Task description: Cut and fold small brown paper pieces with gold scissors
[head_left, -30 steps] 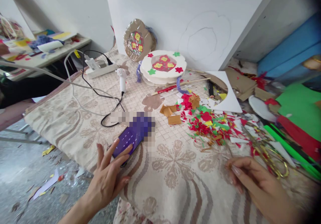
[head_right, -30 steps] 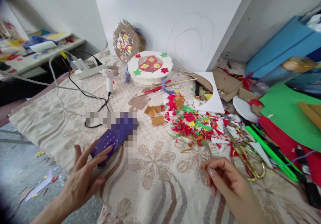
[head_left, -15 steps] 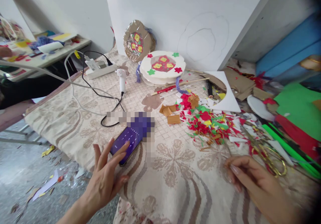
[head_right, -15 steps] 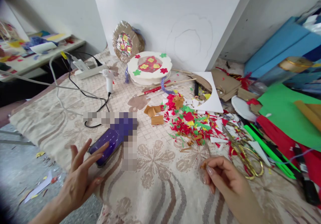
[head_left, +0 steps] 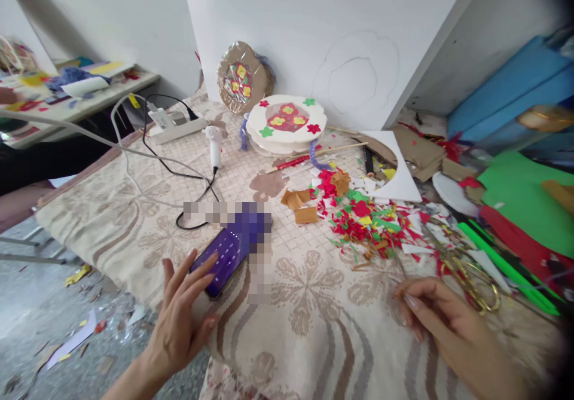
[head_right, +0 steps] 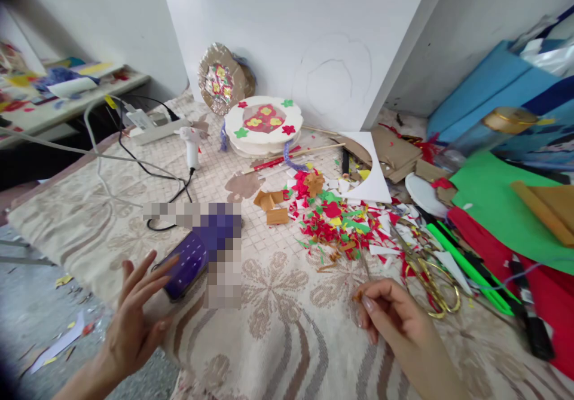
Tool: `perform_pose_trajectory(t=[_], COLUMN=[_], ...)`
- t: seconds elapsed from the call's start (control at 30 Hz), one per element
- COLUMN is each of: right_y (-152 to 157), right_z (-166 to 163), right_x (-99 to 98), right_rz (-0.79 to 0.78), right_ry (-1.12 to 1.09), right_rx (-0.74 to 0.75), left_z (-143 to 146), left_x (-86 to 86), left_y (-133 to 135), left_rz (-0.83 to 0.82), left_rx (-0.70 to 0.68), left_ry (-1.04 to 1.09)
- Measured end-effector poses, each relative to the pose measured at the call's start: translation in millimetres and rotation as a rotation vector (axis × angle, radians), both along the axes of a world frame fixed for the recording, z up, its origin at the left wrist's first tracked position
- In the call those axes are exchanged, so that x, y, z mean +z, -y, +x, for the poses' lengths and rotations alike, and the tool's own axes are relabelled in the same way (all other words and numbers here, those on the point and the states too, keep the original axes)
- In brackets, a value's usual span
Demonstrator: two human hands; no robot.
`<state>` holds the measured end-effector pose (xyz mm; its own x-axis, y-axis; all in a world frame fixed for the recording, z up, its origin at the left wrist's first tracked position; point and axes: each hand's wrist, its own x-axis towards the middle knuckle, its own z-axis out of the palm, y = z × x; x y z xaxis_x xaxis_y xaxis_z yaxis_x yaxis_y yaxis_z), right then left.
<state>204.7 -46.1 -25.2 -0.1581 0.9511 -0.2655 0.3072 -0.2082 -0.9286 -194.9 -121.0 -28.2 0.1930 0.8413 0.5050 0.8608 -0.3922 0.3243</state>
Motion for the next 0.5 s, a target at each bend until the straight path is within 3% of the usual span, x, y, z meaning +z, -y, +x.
perform_pose_trajectory(t=[0.5], right_y=[0.8], right_z=[6.0], right_x=[-6.0], right_rz=[-0.008], right_ry=[0.008], right_rx=[0.011], left_z=[4.3], left_x=[-11.5], left_y=[4.6], left_rz=[0.093], left_rx=[0.061], left_ry=[0.09])
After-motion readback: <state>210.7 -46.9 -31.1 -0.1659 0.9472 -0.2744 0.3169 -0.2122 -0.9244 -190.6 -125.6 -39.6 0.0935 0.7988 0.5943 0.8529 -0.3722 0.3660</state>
